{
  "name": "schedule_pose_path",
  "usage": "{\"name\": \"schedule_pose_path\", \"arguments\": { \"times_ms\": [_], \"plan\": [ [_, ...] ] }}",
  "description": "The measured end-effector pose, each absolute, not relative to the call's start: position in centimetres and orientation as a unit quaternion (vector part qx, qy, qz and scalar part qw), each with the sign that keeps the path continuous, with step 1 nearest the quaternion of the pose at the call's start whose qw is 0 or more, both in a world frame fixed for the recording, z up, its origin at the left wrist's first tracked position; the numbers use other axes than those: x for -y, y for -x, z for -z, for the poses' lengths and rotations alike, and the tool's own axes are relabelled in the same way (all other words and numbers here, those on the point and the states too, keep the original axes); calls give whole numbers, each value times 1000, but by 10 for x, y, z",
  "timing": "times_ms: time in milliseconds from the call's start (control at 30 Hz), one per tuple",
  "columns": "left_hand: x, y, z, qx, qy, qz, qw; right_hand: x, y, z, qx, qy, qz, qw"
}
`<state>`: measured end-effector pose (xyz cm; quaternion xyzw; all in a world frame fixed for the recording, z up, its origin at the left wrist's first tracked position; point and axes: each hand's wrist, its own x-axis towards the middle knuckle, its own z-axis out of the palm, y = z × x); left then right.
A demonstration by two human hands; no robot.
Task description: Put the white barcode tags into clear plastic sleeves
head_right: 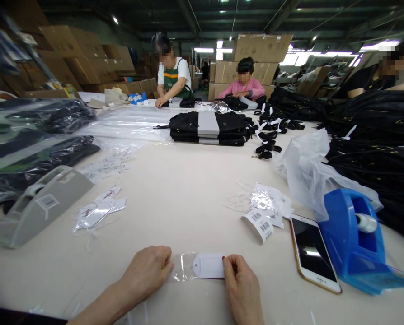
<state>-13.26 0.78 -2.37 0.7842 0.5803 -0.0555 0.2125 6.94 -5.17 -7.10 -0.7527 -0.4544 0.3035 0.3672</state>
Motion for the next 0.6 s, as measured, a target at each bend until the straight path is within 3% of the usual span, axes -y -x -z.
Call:
{"name": "schedule_pose_path", "arguments": {
  "times_ms": [133,233,367,433,600],
  "plan": [
    [1,134,44,-454,-885,-77,69,52,-69,71,501,751,-274,332],
    [1,135,65,-266,-942,-201,42,51,-76,69,517,751,-248,328],
    [1,136,77,-225,-943,-225,97,36,-106,61,513,772,11,375],
    [2,138,75,-237,-939,-212,129,23,-127,56,526,767,96,353],
    [2,138,74,-259,-926,-224,158,1,-152,50,527,792,-9,309]
  ]
}}
